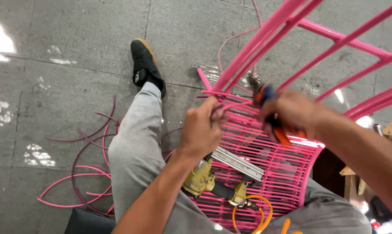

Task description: Repairing a pink metal chair by weaving pink plastic cord and securing it with a pneumatic staple gun.

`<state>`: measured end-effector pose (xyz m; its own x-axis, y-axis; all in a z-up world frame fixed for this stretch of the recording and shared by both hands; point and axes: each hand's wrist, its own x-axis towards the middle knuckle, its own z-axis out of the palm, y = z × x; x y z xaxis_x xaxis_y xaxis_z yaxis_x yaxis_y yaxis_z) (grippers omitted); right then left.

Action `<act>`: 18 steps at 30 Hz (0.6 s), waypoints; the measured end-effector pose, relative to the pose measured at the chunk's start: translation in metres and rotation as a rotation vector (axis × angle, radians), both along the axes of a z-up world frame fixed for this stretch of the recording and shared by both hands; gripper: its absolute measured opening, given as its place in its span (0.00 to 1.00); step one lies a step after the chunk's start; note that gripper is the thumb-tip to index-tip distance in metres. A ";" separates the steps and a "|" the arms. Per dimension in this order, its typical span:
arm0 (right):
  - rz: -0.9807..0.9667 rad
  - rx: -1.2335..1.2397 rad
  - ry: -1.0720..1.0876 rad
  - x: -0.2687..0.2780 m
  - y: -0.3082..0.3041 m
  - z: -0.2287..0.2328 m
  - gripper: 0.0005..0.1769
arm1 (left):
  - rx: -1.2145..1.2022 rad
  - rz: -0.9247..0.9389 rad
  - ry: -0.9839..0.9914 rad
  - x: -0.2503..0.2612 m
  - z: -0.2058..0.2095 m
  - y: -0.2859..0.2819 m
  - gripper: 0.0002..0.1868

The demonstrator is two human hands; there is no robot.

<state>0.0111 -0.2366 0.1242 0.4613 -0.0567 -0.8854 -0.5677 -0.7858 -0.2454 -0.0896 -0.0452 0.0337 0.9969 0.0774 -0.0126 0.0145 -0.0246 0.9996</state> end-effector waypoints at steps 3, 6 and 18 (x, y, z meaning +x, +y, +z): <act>-0.227 0.187 -0.143 0.003 -0.002 0.008 0.14 | 0.032 0.011 0.014 0.005 -0.001 0.003 0.03; 0.082 0.113 -0.321 -0.043 -0.042 -0.019 0.16 | 0.171 0.009 0.010 -0.001 -0.002 0.003 0.08; 0.703 -0.370 -1.045 -0.177 -0.126 -0.095 0.38 | 0.553 0.143 -0.053 -0.024 0.033 0.057 0.11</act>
